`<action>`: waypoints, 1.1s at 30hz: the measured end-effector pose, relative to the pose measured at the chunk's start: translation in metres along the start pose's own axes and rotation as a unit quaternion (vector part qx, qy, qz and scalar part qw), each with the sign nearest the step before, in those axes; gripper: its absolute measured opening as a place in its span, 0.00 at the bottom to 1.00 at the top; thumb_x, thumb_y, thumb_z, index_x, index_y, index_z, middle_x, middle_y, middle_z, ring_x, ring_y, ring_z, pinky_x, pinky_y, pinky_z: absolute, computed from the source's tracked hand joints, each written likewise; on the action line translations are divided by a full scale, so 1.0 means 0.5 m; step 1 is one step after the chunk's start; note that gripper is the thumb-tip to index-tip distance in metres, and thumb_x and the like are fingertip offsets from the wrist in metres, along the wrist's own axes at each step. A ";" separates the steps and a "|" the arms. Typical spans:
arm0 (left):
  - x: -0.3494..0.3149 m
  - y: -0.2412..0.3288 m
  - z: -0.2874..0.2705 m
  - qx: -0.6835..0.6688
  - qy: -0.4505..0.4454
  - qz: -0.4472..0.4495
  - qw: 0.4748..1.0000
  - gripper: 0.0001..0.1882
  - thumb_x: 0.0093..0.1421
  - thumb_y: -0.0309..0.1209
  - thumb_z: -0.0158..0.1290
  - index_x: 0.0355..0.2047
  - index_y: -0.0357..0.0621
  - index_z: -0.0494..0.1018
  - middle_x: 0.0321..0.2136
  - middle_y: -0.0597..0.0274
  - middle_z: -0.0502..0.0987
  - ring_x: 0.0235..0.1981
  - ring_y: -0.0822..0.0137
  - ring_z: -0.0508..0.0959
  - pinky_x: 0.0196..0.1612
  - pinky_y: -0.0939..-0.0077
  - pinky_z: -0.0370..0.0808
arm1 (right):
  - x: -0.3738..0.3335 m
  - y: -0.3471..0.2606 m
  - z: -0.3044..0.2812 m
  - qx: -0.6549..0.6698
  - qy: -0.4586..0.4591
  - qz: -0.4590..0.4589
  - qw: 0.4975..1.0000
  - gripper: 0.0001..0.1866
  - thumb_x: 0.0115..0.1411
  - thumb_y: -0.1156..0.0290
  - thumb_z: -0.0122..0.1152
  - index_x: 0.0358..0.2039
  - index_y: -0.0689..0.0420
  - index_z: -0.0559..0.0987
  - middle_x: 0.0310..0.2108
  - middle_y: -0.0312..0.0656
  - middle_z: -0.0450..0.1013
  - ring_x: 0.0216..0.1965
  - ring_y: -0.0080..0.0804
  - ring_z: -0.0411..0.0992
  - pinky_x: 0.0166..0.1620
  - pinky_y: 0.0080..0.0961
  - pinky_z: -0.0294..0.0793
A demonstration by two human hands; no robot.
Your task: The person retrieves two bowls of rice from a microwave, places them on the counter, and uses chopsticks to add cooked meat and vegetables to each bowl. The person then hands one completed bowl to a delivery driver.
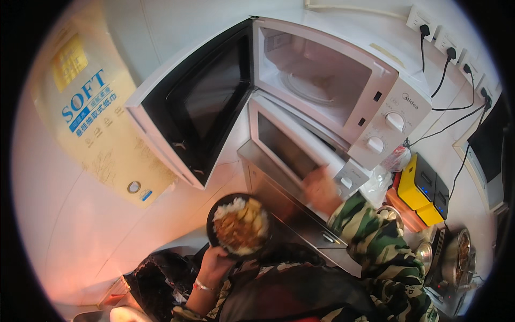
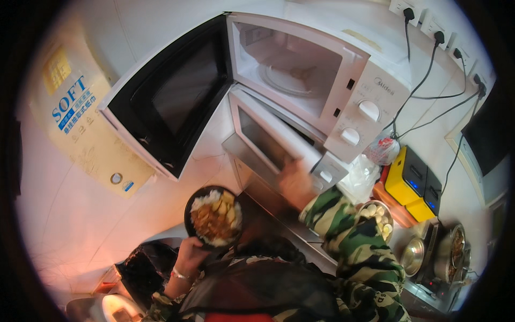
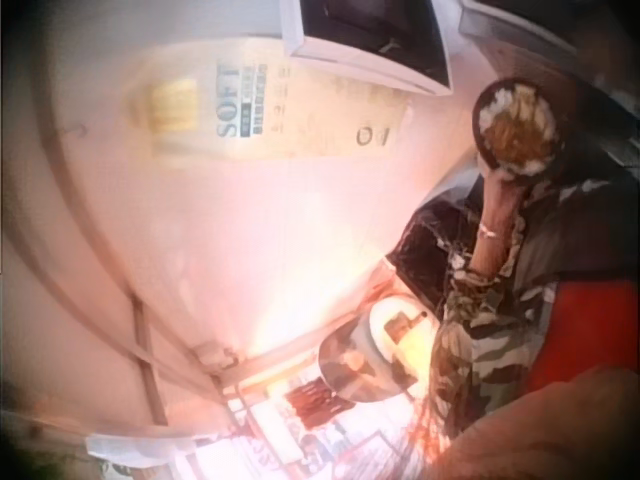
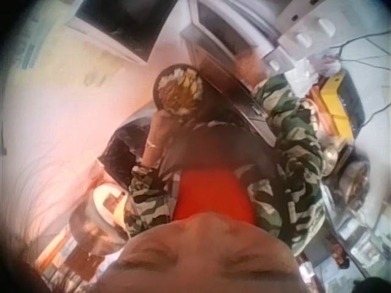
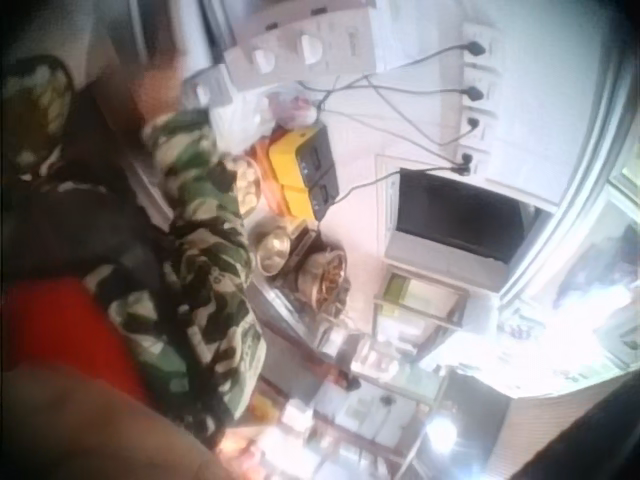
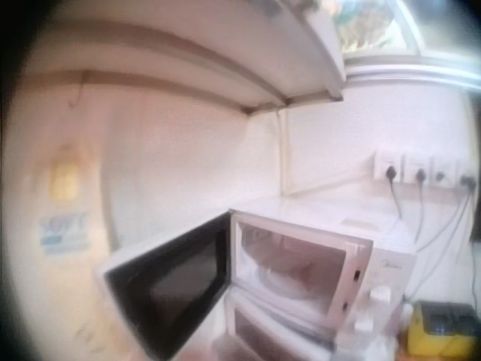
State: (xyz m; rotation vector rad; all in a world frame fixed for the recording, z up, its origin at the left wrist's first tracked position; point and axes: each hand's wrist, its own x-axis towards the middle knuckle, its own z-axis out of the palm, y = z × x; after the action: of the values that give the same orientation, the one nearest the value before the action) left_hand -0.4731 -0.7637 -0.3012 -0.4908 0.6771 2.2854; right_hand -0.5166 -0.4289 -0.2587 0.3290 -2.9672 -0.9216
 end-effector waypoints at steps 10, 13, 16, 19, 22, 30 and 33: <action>-0.041 -0.010 -0.233 -0.027 0.058 -0.007 0.998 0.31 0.38 0.27 0.43 0.48 0.32 0.63 0.47 0.47 0.69 0.48 0.47 0.66 0.52 0.59 0.63 | -0.046 -0.173 -0.089 0.588 -0.034 -0.305 0.748 0.13 0.54 0.59 0.54 0.36 0.52 0.74 0.32 0.40 0.69 0.39 0.31 0.67 0.42 0.30 0.63; -0.053 -0.021 -0.265 -0.057 0.094 -0.027 0.994 0.34 0.37 0.26 0.43 0.50 0.32 0.61 0.48 0.49 0.68 0.48 0.48 0.66 0.51 0.60 0.63 | -0.014 -0.105 0.040 0.729 -0.267 -0.192 0.600 0.18 0.56 0.55 0.52 0.41 0.54 0.72 0.36 0.41 0.71 0.39 0.31 0.69 0.41 0.29 0.67; -0.056 -0.036 -0.284 -0.081 0.103 -0.018 0.991 0.36 0.36 0.25 0.44 0.51 0.33 0.59 0.49 0.51 0.67 0.48 0.49 0.66 0.52 0.59 0.62 | 0.035 -0.034 0.156 0.930 -0.089 0.033 0.356 0.21 0.57 0.55 0.51 0.45 0.56 0.69 0.31 0.39 0.72 0.33 0.27 0.72 0.34 0.24 0.72; -0.063 -0.050 -0.294 -0.087 0.121 -0.020 0.989 0.36 0.35 0.24 0.44 0.52 0.34 0.59 0.50 0.51 0.66 0.50 0.49 0.65 0.53 0.58 0.61 | 0.172 0.033 0.232 0.918 -0.026 0.346 0.193 0.20 0.59 0.57 0.48 0.44 0.59 0.66 0.32 0.46 0.72 0.30 0.34 0.73 0.30 0.26 0.75; -0.089 -0.070 -0.292 -0.052 0.200 -0.005 0.978 0.34 0.35 0.27 0.44 0.49 0.38 0.62 0.47 0.54 0.68 0.45 0.52 0.67 0.45 0.63 0.64 | 0.259 0.071 0.286 0.923 0.064 0.378 0.019 0.17 0.58 0.62 0.47 0.40 0.63 0.66 0.30 0.49 0.72 0.26 0.37 0.73 0.27 0.25 0.76; -0.170 -0.160 -0.292 -0.087 0.205 0.057 0.973 0.33 0.34 0.28 0.45 0.48 0.40 0.63 0.45 0.57 0.70 0.42 0.55 0.69 0.37 0.68 0.68 | 0.229 0.048 0.270 0.907 0.117 0.404 0.030 0.12 0.49 0.79 0.44 0.36 0.66 0.65 0.32 0.54 0.70 0.30 0.45 0.72 0.29 0.32 0.78; -0.194 -0.199 -0.299 -0.206 0.181 0.064 0.960 0.34 0.35 0.23 0.44 0.50 0.35 0.61 0.48 0.53 0.68 0.50 0.52 0.65 0.51 0.63 0.63 | 0.143 0.001 0.197 0.931 0.031 0.357 0.074 0.18 0.48 0.81 0.41 0.42 0.60 0.63 0.37 0.50 0.69 0.31 0.43 0.73 0.28 0.31 0.78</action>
State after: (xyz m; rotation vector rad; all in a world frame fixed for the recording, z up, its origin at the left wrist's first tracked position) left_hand -0.3127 -0.8397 -0.4027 -1.1116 0.4039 2.4925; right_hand -0.5941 -0.3883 -0.3431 -0.9649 -1.1737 2.6642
